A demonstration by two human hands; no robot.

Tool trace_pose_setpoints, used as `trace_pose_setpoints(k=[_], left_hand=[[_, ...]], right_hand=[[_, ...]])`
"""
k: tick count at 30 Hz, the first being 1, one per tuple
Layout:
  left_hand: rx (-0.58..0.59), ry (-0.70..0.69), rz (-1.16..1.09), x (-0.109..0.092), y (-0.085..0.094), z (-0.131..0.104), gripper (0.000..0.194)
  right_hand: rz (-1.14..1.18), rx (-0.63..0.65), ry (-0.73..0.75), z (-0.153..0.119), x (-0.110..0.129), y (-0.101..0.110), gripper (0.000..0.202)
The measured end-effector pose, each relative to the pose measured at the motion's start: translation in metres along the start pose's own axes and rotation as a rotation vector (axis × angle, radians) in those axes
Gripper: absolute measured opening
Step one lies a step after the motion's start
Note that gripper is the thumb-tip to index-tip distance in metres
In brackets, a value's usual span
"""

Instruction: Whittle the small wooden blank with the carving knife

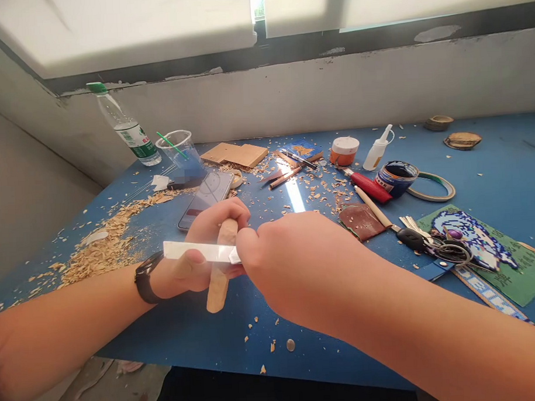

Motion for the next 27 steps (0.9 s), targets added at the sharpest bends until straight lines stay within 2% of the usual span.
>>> trace_pose_setpoints(k=[3, 8, 16, 22, 24, 27], left_hand=[[0.009, -0.073, 0.029, -0.008, 0.001, 0.004, 0.071], [0.037, -0.106, 0.045, -0.019, 0.003, 0.004, 0.057], [0.015, 0.006, -0.089, -0.003, -0.001, 0.000, 0.057], [-0.073, 0.000, 0.085, -0.009, 0.007, 0.000, 0.054], [-0.082, 0.049, 0.059, -0.005, 0.007, -0.001, 0.058], [-0.052, 0.095, -0.019, 0.001, 0.004, -0.002, 0.068]], right_hand=[[0.048, 0.047, 0.028, 0.000, 0.002, -0.004, 0.009], [-0.023, 0.010, 0.012, 0.002, 0.001, -0.008, 0.006], [-0.049, -0.087, -0.117, 0.003, -0.004, -0.006, 0.011], [-0.071, -0.232, -0.221, 0.001, -0.013, -0.001, 0.054], [-0.070, -0.214, -0.187, 0.001, -0.013, -0.002, 0.046], [-0.062, -0.151, -0.076, 0.000, -0.007, -0.002, 0.018]])
Point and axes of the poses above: each hand's wrist, its own z-axis towards the middle knuckle, its own y-axis out of the back of the hand, x = y × z, the point moved 6 cm from there along z, towards the middle knuckle, and after that the axes turned 11 degrees about z, right-handed, at the moved point
